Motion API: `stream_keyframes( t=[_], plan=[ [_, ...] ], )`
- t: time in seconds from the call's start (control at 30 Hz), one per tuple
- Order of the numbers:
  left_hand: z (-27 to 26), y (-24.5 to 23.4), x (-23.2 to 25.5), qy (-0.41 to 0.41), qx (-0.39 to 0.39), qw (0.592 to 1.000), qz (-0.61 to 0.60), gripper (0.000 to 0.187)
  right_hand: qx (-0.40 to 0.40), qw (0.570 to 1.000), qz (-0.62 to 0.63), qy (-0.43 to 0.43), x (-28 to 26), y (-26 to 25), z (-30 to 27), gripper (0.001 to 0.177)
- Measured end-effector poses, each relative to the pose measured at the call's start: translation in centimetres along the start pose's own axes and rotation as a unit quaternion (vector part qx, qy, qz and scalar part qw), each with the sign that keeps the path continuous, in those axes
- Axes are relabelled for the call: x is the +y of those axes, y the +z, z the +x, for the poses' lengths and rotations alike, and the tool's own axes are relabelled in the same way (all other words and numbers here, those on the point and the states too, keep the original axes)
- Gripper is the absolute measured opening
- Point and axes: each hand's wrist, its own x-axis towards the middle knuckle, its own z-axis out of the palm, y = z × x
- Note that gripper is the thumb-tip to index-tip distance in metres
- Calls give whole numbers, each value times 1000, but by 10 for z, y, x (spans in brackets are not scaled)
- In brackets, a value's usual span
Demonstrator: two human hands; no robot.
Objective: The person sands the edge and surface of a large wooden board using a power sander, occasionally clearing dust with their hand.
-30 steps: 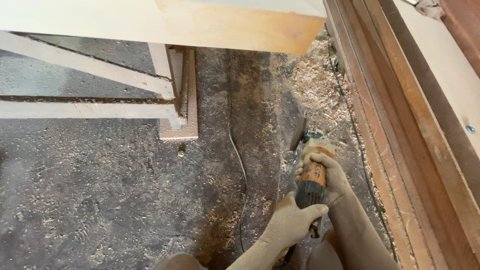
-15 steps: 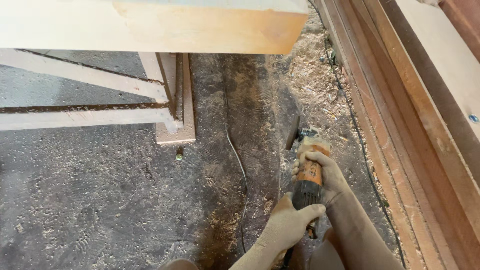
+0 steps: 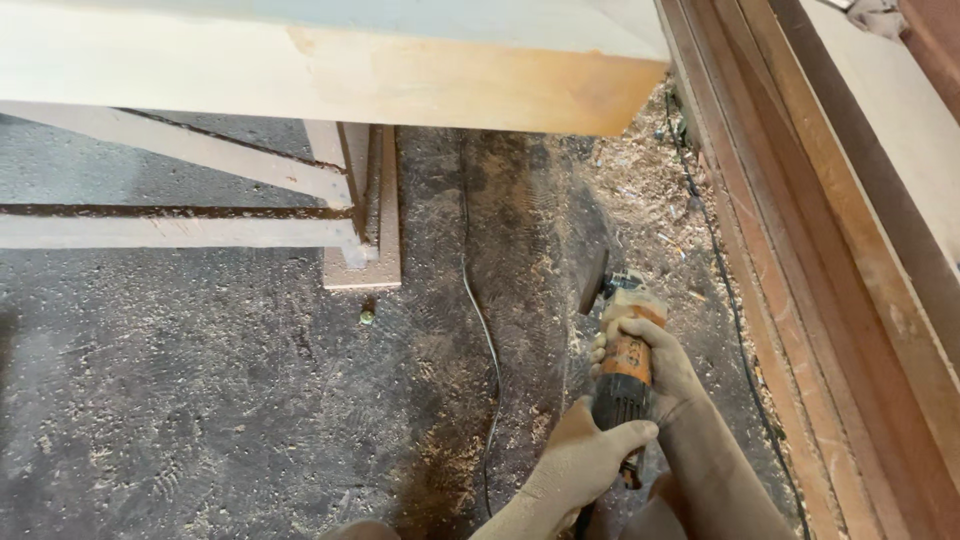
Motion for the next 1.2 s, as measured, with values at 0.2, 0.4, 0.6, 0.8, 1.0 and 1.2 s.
stream_keyframes(
  t=[0.2,0.4,0.6,0.8,1.0,1.2],
  plan=[
    [3,-3,1,-23,-24,999,2,41,4,1000,-15,-8,1,5,0,29],
    [6,-4,3,-14,-16,999,33,44,25,1000,-2,-3,2,6,1,30],
    [9,-4,2,-34,0,997,75,47,4,1000,9,14,1,-3,9,29],
    [9,-1,-1,-18,13,997,76,49,-10,1000,11,28,1,-11,12,33],
    [15,0,-10,4,23,998,56,51,-19,999,20,33,2,-19,15,31],
    [14,7,-29,21,17,999,-20,51,37,999,2,25,5,-15,10,30]
  ],
)
